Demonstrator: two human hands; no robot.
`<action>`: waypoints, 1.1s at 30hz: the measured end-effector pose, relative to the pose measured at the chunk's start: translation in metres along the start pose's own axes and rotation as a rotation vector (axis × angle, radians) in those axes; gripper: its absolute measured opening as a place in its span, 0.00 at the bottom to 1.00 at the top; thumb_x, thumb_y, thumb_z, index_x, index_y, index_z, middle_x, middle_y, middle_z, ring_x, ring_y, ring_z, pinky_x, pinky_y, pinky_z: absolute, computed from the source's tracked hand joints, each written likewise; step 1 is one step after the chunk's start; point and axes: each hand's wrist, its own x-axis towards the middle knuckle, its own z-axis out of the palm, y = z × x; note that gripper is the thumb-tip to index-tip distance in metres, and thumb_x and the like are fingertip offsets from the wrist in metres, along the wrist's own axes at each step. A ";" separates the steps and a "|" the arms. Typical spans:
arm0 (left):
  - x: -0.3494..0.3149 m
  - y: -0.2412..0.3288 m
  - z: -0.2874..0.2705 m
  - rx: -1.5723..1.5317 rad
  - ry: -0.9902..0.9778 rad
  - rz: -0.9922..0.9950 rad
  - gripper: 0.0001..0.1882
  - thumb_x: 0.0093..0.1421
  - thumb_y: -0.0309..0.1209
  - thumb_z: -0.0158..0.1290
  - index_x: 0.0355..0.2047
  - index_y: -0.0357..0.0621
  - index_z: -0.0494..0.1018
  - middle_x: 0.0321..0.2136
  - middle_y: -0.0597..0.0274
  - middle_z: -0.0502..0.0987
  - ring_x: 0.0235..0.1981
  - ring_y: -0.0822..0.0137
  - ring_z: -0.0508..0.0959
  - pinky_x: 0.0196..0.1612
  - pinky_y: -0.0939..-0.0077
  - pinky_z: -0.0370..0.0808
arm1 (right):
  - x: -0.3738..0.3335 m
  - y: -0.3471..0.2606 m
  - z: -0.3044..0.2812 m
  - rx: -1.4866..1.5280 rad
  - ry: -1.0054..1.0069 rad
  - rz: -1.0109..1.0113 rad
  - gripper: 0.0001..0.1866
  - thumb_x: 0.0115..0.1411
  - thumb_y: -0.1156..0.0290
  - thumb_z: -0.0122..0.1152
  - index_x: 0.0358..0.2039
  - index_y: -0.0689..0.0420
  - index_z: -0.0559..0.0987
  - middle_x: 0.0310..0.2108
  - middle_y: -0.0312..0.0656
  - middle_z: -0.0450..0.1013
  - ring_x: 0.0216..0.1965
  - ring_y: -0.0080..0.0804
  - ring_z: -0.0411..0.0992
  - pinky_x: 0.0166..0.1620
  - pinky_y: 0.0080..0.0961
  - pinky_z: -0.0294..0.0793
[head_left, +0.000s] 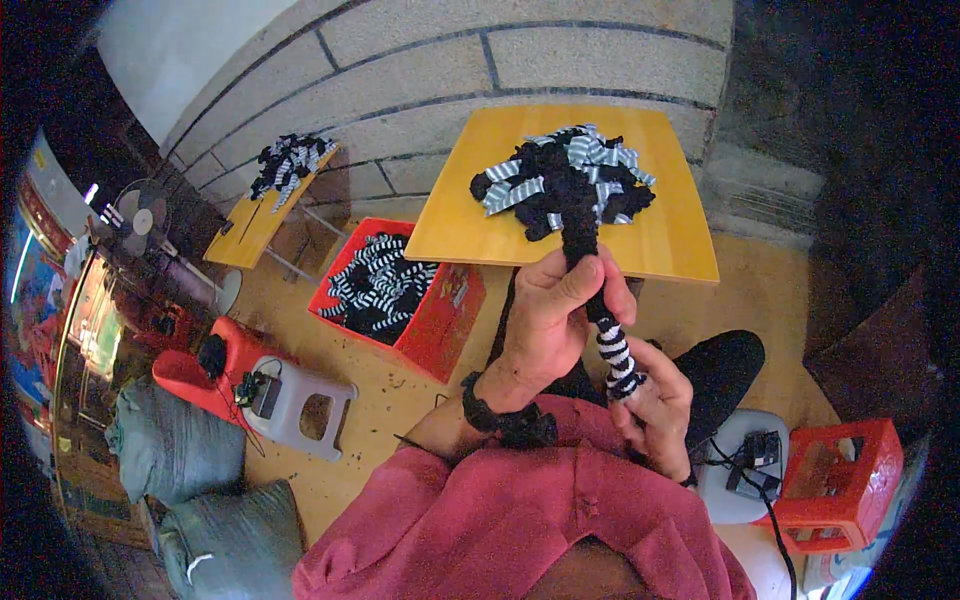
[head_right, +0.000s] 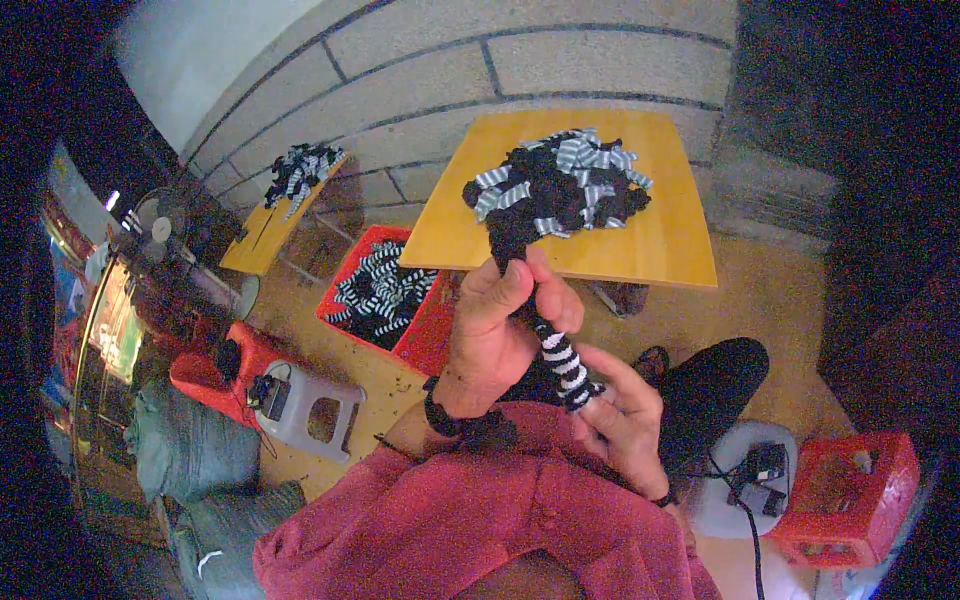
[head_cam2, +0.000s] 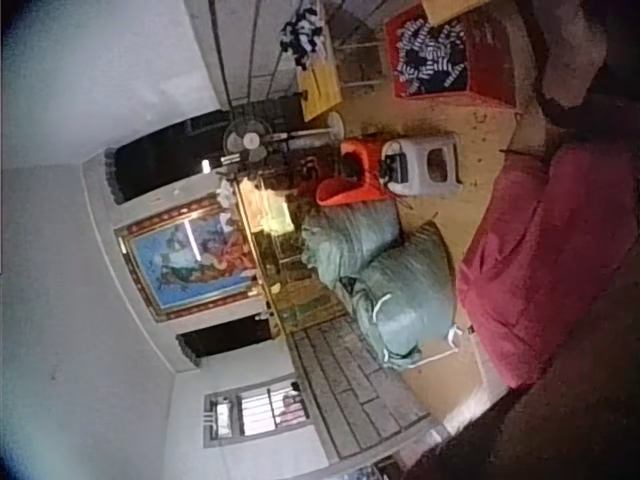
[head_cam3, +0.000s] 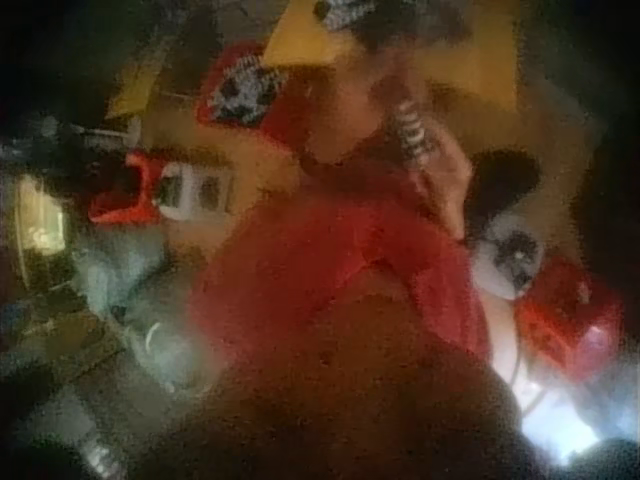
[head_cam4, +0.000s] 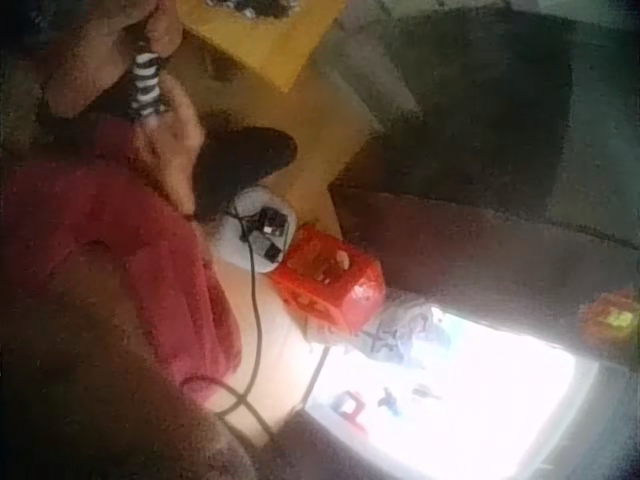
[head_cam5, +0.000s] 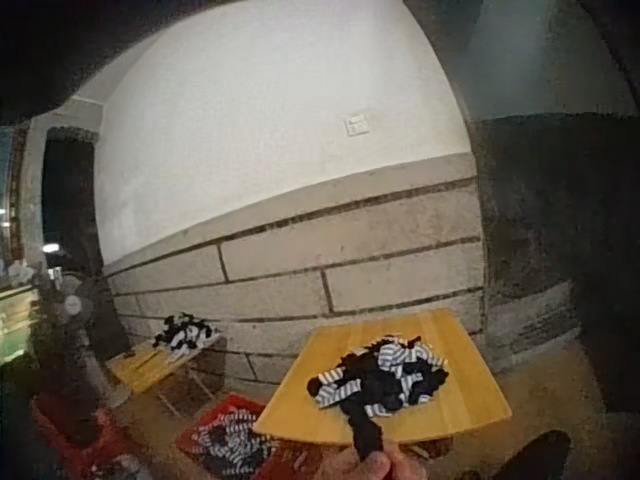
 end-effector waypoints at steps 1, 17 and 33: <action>-0.002 0.000 0.000 0.022 -0.016 0.006 0.16 0.60 0.40 0.49 0.30 0.37 0.69 0.20 0.59 0.72 0.24 0.67 0.72 0.31 0.74 0.70 | 0.002 -0.006 0.001 0.323 -0.120 0.172 0.25 0.51 0.77 0.57 0.52 0.64 0.68 0.23 0.38 0.72 0.16 0.17 0.65 0.20 0.12 0.61; 0.014 0.028 -0.003 0.085 0.222 0.201 0.15 0.63 0.37 0.45 0.43 0.38 0.68 0.31 0.56 0.76 0.30 0.65 0.77 0.35 0.71 0.75 | 0.000 0.014 0.010 -0.545 0.146 -0.331 0.22 0.51 0.80 0.55 0.49 0.64 0.71 0.16 0.33 0.67 0.19 0.17 0.63 0.24 0.17 0.63; -0.001 0.010 -0.001 -0.059 0.189 0.096 0.14 0.62 0.38 0.47 0.37 0.38 0.68 0.28 0.57 0.75 0.28 0.64 0.77 0.33 0.70 0.76 | 0.008 0.007 0.010 0.378 -0.156 0.210 0.27 0.53 0.73 0.59 0.54 0.63 0.65 0.18 0.39 0.69 0.09 0.18 0.57 0.10 0.14 0.47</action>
